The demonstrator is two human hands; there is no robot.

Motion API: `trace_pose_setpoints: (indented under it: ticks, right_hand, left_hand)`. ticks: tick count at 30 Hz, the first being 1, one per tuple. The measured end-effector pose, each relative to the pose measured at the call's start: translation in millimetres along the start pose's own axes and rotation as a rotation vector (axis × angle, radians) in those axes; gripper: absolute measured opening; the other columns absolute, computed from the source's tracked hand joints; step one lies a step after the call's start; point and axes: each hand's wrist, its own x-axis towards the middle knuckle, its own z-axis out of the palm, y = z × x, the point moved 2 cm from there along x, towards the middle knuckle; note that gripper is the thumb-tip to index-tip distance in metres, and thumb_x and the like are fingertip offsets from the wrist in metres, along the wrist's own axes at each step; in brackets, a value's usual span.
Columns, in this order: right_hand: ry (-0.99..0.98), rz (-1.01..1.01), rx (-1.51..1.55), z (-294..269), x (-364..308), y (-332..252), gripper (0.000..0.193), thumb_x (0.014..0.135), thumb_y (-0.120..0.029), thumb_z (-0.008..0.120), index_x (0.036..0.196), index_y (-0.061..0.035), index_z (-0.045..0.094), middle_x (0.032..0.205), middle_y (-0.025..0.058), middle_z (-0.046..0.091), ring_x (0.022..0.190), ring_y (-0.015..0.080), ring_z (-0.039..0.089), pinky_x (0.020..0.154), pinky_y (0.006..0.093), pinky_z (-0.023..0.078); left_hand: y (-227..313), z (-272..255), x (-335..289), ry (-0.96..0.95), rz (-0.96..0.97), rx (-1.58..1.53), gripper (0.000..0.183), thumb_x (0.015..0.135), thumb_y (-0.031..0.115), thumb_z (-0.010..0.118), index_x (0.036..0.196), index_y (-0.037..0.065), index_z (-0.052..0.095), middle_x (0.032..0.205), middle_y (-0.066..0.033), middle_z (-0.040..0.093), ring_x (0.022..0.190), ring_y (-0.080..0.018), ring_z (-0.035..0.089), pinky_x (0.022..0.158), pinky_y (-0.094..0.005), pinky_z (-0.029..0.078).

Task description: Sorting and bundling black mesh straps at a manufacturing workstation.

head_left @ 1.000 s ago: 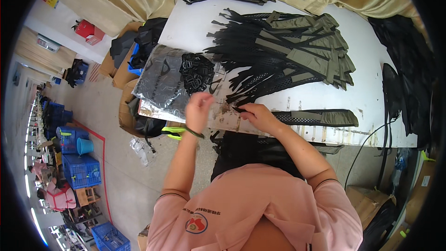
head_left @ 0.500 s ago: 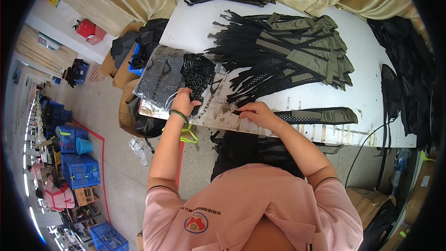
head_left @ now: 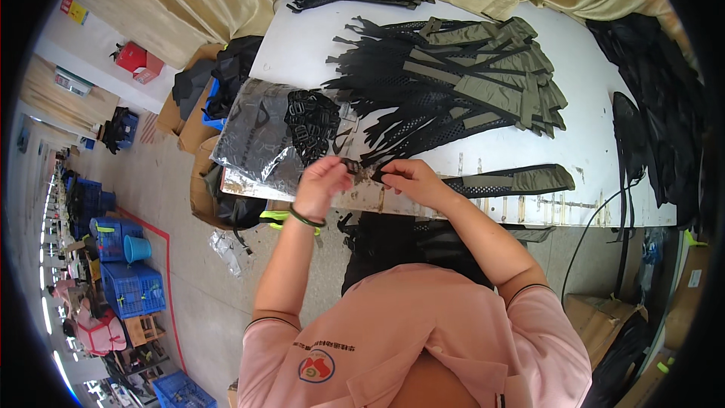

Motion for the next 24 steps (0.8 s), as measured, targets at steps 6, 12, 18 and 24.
trace_pose_setpoints:
  ticks: [6, 12, 18, 24]
  right_hand:
    - [-0.052, 0.082, 0.143, -5.4, -11.1, -15.0, 0.018, 0.087, -0.010, 0.060, 0.102, 0.0003, 0.063, 0.078, 0.0013, 0.062, 0.067, 0.0061, 0.053, 0.060, 0.0209, 0.043]
    - [-0.135, 0.148, 0.241, -7.5, -15.5, -7.7, 0.017, 0.087, -0.011, 0.061, 0.101, -0.0002, 0.063, 0.079, 0.0002, 0.062, 0.067, 0.0065, 0.054, 0.058, 0.0203, 0.042]
    - [-0.135, 0.041, 0.027, 0.2, -21.5, -21.1, 0.017, 0.086, -0.011, 0.063, 0.098, 0.0005, 0.063, 0.083, 0.0019, 0.063, 0.071, 0.0087, 0.056, 0.062, 0.0231, 0.044]
    - [-0.141, -0.395, -0.384, -1.6, -21.7, -36.5, 0.014, 0.080, -0.006, 0.064, 0.092, 0.0000, 0.062, 0.077, 0.0087, 0.059, 0.073, 0.0209, 0.057, 0.067, 0.0298, 0.044]
  left_hand:
    - [-28.5, 26.9, -11.9, -0.246, -0.212, -0.204, 0.009, 0.091, 0.013, 0.055, 0.096, 0.006, 0.057, 0.079, -0.0057, 0.063, 0.072, -0.0161, 0.061, 0.068, -0.0288, 0.049]
    - [-33.1, 36.1, -11.7, -0.249, -0.222, -0.260, 0.010, 0.092, 0.017, 0.055, 0.095, 0.007, 0.056, 0.076, -0.0042, 0.061, 0.069, -0.0165, 0.060, 0.064, -0.0288, 0.047]
    - [-36.1, 43.6, -13.5, -0.211, -0.259, -0.354, 0.008, 0.092, 0.016, 0.055, 0.094, 0.009, 0.057, 0.080, -0.0013, 0.059, 0.069, -0.0139, 0.056, 0.063, -0.0291, 0.045]
    - [-49.2, 43.3, -15.0, -0.202, -0.347, -0.465, 0.009, 0.091, 0.019, 0.055, 0.096, 0.011, 0.057, 0.087, -0.0002, 0.059, 0.072, -0.0143, 0.055, 0.065, -0.0283, 0.044]
